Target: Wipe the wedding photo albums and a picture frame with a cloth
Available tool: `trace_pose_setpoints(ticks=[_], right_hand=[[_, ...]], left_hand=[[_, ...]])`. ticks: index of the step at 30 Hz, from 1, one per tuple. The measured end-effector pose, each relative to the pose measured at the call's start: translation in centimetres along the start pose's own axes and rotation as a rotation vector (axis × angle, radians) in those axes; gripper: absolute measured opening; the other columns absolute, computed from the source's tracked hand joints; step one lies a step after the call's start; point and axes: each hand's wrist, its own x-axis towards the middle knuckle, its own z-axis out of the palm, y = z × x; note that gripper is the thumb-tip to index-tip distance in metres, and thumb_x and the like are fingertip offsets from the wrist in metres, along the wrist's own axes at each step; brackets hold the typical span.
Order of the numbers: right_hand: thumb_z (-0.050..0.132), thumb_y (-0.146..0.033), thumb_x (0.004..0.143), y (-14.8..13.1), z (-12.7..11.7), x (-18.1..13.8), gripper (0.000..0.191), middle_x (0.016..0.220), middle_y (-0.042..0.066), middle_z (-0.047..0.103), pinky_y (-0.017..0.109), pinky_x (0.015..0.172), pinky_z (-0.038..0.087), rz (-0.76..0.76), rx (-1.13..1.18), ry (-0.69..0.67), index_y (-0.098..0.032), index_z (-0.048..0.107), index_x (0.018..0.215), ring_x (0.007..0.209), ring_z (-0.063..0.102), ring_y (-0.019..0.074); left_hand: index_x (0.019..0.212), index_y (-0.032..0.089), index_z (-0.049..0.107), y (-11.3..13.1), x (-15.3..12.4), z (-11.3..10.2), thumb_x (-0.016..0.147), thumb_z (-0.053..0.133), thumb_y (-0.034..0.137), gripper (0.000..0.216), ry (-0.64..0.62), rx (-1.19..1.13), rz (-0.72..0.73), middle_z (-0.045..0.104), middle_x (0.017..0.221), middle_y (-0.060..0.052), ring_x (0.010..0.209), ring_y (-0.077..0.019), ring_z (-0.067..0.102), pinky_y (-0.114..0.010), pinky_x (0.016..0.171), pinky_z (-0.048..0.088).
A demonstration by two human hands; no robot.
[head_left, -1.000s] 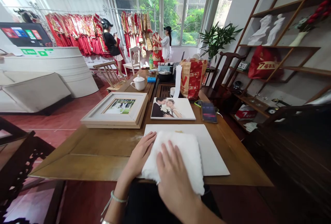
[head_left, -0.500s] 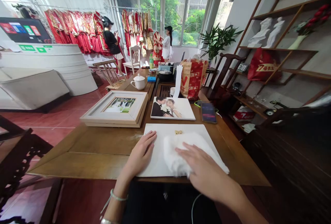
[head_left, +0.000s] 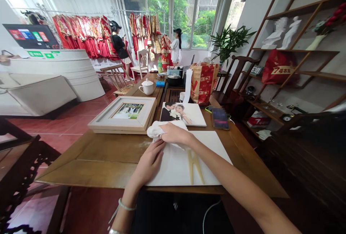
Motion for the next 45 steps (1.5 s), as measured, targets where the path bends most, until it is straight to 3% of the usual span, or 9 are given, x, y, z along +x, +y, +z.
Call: trace_pose_setpoints(ticks=[2,5,15,22,28,33,35,39,45], right_hand=[[0.055,-0.036,0.092,-0.5,0.5,0.1,0.024,0.104,0.005,0.064,0.038,0.079,0.05,0.018,-0.03,-0.004,-0.015,0.061,0.104,0.09,0.061,0.019],[0.051,-0.025,0.092,-0.3,0.8,-1.4,0.019,0.105,0.009,0.064,0.037,0.08,0.048,0.086,-0.09,0.037,-0.015,0.061,0.104,0.097,0.06,0.0233],[0.042,-0.006,0.077,6.0,1.6,-10.0,0.045,0.122,0.016,0.062,0.041,0.095,0.039,0.36,-0.222,0.188,-0.01,0.06,0.118,0.12,0.048,0.0308],[0.049,-0.008,0.073,1.8,5.4,-9.4,0.07,0.152,0.01,0.033,0.05,0.115,0.01,0.17,-0.226,0.205,-0.013,0.041,0.142,0.141,0.018,0.0319],[0.048,-0.01,0.073,-2.2,7.0,-12.7,0.07,0.152,0.014,0.03,0.052,0.116,0.006,-0.057,-0.122,0.154,-0.01,0.038,0.142,0.142,0.013,0.0324],[0.047,-0.01,0.059,-1.5,7.3,-18.2,0.081,0.152,0.003,0.03,0.05,0.117,0.009,-0.134,-0.01,-0.014,-0.02,0.044,0.14,0.143,0.014,0.0271],[0.043,-0.008,0.052,-0.4,7.4,-20.1,0.089,0.15,-0.003,0.034,0.051,0.117,0.014,-0.095,0.006,-0.005,-0.026,0.046,0.139,0.142,0.02,0.0251],[0.038,-0.005,0.051,2.4,8.1,-22.0,0.096,0.148,-0.007,0.036,0.054,0.115,0.017,0.073,-0.048,0.237,-0.031,0.037,0.144,0.141,0.022,0.0231],[0.042,-0.003,0.058,5.8,7.0,-19.0,0.092,0.153,-0.002,0.028,0.056,0.114,0.015,0.324,-0.264,0.353,-0.033,0.035,0.144,0.143,0.016,0.0263]], left_hand=[[0.126,0.02,0.059,0.2,0.0,-0.1,0.093,0.039,0.019,0.038,0.005,-0.005,0.012,0.057,0.134,-0.01,0.129,-0.0257,0.048,-0.047,0.11,0.037],[0.126,0.02,0.059,0.0,0.0,0.0,0.093,0.04,0.019,0.038,0.017,-0.013,0.004,0.057,0.134,-0.01,0.127,-0.0256,0.05,-0.046,0.109,0.039],[0.13,0.022,0.055,-0.4,-0.2,0.3,0.094,0.04,0.022,0.039,0.027,-0.012,-0.017,0.053,0.141,-0.006,0.134,-0.0218,0.044,-0.045,0.113,0.032],[0.13,0.019,0.055,-0.2,0.0,0.4,0.094,0.037,0.022,0.04,0.001,-0.02,-0.028,0.051,0.142,-0.008,0.136,-0.0223,0.04,-0.045,0.114,0.032],[0.129,0.02,0.057,-0.2,0.2,0.4,0.093,0.037,0.018,0.041,-0.019,-0.033,-0.012,0.051,0.142,-0.008,0.136,-0.0232,0.04,-0.046,0.113,0.033],[0.13,0.021,0.056,-0.3,-0.1,0.5,0.094,0.038,0.022,0.04,0.006,-0.045,-0.023,0.051,0.142,-0.007,0.136,-0.0224,0.04,-0.046,0.113,0.032],[0.13,0.022,0.056,-0.4,-0.1,0.5,0.095,0.039,0.022,0.039,0.018,-0.047,-0.017,0.051,0.142,-0.006,0.136,-0.022,0.04,-0.045,0.114,0.032],[0.13,0.023,0.056,-0.5,-0.2,0.5,0.094,0.038,0.019,0.04,0.016,-0.034,-0.007,0.051,0.142,-0.005,0.135,-0.0207,0.041,-0.044,0.114,0.031],[0.13,0.021,0.055,-0.1,-0.3,0.2,0.094,0.038,0.019,0.04,0.008,-0.011,-0.023,0.051,0.142,-0.007,0.135,-0.0208,0.042,-0.044,0.114,0.032]])
